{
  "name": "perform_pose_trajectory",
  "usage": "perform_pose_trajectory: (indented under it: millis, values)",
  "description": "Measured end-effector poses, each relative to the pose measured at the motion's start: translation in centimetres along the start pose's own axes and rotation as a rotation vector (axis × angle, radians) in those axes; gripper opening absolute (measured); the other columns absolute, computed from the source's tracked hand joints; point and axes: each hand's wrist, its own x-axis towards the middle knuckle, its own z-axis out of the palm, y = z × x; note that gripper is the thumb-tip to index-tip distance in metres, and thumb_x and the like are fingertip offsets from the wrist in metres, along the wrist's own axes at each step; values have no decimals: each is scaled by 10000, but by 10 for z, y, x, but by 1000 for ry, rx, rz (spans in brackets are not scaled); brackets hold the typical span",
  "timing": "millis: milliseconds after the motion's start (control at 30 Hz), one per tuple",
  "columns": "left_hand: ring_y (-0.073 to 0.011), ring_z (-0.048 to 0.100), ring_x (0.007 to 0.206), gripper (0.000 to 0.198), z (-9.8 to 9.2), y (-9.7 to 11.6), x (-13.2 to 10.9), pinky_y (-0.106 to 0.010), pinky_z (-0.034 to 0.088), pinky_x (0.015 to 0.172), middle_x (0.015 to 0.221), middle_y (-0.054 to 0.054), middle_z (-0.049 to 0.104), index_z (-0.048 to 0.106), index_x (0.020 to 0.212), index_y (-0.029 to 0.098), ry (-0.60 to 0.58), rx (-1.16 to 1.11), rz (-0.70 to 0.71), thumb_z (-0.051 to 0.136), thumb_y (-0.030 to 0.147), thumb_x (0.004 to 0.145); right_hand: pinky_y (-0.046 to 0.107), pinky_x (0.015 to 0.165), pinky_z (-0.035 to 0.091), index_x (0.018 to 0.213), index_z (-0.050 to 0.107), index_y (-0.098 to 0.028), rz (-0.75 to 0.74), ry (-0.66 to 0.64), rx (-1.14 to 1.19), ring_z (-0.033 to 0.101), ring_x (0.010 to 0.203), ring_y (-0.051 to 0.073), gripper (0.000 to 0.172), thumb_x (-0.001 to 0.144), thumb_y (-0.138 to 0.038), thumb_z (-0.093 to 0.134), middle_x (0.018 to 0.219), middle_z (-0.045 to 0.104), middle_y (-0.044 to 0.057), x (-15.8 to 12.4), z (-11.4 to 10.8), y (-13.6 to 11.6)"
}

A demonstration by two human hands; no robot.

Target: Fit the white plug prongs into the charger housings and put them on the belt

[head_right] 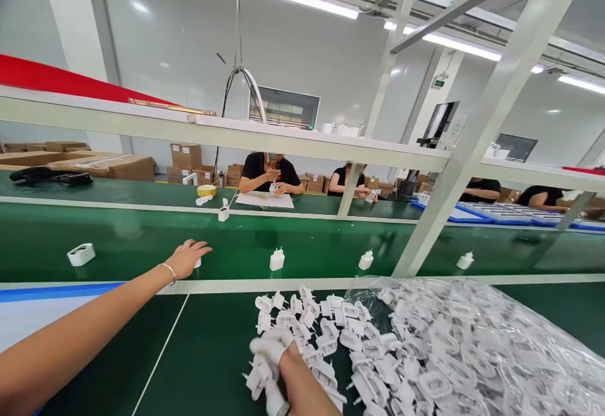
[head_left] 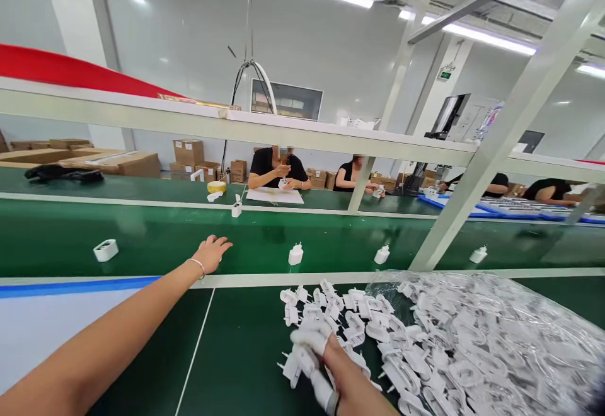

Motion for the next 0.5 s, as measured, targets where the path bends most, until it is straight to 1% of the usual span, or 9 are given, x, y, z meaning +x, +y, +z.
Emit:
perform_pose_trajectory:
  millis: [67, 133, 200, 233, 300, 367, 433, 500]
  values:
    - [-350, 529, 1177, 508, -7, -4, 14, -461, 463, 948, 1331, -131, 546, 654, 1109, 181, -74, 25, -3, 527, 22, 644, 337, 1023, 377, 1114, 637, -250, 108, 111, 356, 491, 1171, 239, 331, 792, -327, 644, 1257, 522, 81, 5, -5, -4]
    - [-312, 606, 1068, 419, -14, -2, 19, -394, 493, 899, 1241, -131, 600, 666, 1057, 178, -132, 32, 17, 551, 64, 671, 356, 987, 409, 1033, 661, -243, 223, 230, 678, 535, 1095, 248, 348, 720, -374, 741, 1165, 579, 74, 12, -6, -9]
    - [-290, 640, 990, 328, -22, 7, 14, -353, 503, 859, 1128, -125, 641, 663, 1039, 178, -166, 27, 54, 561, 136, 731, 385, 940, 441, 979, 664, -230, 256, 354, 921, 574, 991, 246, 402, 636, -366, 823, 1035, 626, 65, 17, -3, -16]
    - [-289, 642, 978, 299, -26, 14, 6, -347, 501, 852, 1088, -122, 647, 658, 1044, 178, -177, 21, 78, 561, 175, 760, 400, 915, 455, 946, 662, -218, 254, 390, 1002, 586, 947, 246, 415, 605, -360, 850, 961, 636, 61, 18, 0, -19]
    - [-273, 636, 986, 283, -33, 35, -19, -323, 491, 854, 1073, -100, 647, 641, 1067, 196, -201, -6, 143, 556, 242, 801, 416, 863, 478, 882, 646, -197, 266, 407, 1085, 599, 887, 247, 412, 585, -371, 873, 840, 632, 49, 19, 6, -24]
    - [-239, 624, 999, 275, -37, 60, -55, -282, 476, 858, 1086, -58, 646, 625, 1075, 229, -247, -77, 231, 560, 291, 816, 369, 800, 491, 847, 628, -189, 298, 425, 1073, 593, 827, 218, 424, 567, -375, 887, 801, 620, 32, 19, 12, -28]
    - [-228, 624, 958, 262, -34, 84, -96, -269, 475, 821, 1050, -40, 653, 621, 1045, 232, -338, -228, 318, 571, 339, 811, 286, 729, 477, 821, 611, -189, 294, 481, 1004, 553, 750, 160, 434, 547, -366, 896, 800, 600, 5, 20, 17, -29]
    - [-214, 626, 904, 245, -24, 102, -130, -245, 472, 753, 1016, -31, 651, 625, 1024, 243, -413, -354, 359, 557, 319, 801, 216, 619, 430, 785, 587, -188, 270, 509, 917, 480, 658, 113, 426, 547, -371, 889, 761, 564, -21, 22, 22, -29]
